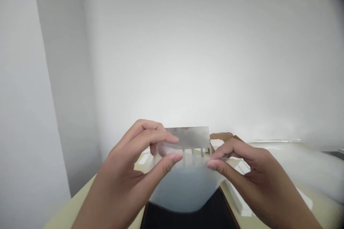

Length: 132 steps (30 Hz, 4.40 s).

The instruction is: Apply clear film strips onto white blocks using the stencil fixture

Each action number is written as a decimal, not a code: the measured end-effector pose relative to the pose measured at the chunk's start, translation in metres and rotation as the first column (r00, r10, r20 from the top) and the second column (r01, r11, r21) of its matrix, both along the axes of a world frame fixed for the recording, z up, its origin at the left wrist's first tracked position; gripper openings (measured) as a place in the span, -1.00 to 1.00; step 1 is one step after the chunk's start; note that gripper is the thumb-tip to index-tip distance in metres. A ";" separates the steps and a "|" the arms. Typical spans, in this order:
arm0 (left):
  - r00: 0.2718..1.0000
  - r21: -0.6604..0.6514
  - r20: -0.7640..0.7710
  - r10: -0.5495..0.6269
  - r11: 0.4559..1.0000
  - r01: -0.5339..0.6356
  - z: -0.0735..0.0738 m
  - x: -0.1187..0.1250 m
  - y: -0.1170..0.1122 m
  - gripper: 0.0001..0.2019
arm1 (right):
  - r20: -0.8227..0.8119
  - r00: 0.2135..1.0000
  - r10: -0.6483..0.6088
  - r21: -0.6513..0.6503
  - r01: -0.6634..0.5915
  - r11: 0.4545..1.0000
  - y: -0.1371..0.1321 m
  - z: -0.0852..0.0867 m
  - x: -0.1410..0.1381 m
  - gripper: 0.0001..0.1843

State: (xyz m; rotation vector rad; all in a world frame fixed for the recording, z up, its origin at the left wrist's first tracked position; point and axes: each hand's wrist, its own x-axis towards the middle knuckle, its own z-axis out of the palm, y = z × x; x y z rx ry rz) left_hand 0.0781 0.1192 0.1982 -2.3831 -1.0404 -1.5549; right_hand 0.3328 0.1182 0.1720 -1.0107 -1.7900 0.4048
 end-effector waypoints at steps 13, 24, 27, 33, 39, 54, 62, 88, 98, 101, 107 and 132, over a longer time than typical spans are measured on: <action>0.990 -0.049 -0.088 -0.111 0.993 0.107 0.000 -0.023 0.001 -0.89 | 0.063 0.927 -0.370 0.465 0.301 0.833 0.041 -0.011 0.014 -0.85; 0.930 -0.449 -0.147 -0.337 0.861 0.241 -0.004 -0.009 0.024 -0.54 | 0.106 0.961 0.257 0.615 -0.266 0.742 0.011 -0.019 -0.028 -0.70; 0.908 -0.537 -0.161 -0.387 0.806 0.248 -0.004 -0.012 0.033 -0.62 | 0.100 0.938 0.331 0.644 -0.314 0.698 0.010 -0.024 -0.034 -0.71; 0.934 -0.390 -0.256 -0.249 0.911 0.136 0.002 -0.030 0.036 -0.88 | 0.112 0.935 0.335 0.501 -0.345 0.794 0.010 -0.020 -0.032 -0.61; 0.941 -0.190 -0.295 -0.167 0.975 0.114 0.000 -0.022 0.024 -0.85 | -0.150 0.950 0.275 0.100 -0.262 0.960 0.010 -0.016 -0.026 -0.83; 0.911 -0.046 -0.286 -0.298 0.954 0.298 -0.003 -0.001 0.013 -0.71 | -0.361 0.804 0.473 -0.199 -0.562 0.803 0.023 -0.010 -0.008 -0.70; 0.907 -0.088 -0.302 -0.295 0.956 0.282 -0.002 0.000 0.012 -0.73 | -0.334 0.793 0.510 -0.256 -0.597 0.761 0.018 -0.005 -0.010 -0.79; 0.854 -0.120 -0.389 -0.346 0.938 0.326 -0.001 0.006 0.007 -0.67 | -0.211 0.887 0.410 -0.319 -0.459 0.829 0.013 -0.003 -0.007 -0.82; 0.842 -0.124 -0.408 -0.354 0.935 0.333 -0.002 0.009 0.006 -0.66 | -0.266 0.821 0.505 -0.353 -0.570 0.742 0.016 -0.004 -0.001 -0.70; 0.847 -0.129 -0.402 -0.348 0.937 0.324 -0.005 0.008 0.007 -0.64 | -0.268 0.819 0.507 -0.366 -0.573 0.733 0.015 -0.002 -0.001 -0.69; 0.833 -0.134 -0.442 -0.332 0.943 0.305 -0.006 0.008 0.005 -0.60 | -0.284 0.808 0.515 -0.381 -0.589 0.713 0.016 -0.001 -0.001 -0.68; 0.833 -0.155 -0.438 -0.337 0.942 0.299 -0.004 0.010 0.002 -0.79 | -0.326 0.813 0.483 -0.378 -0.581 0.721 0.011 -0.001 -0.001 -0.84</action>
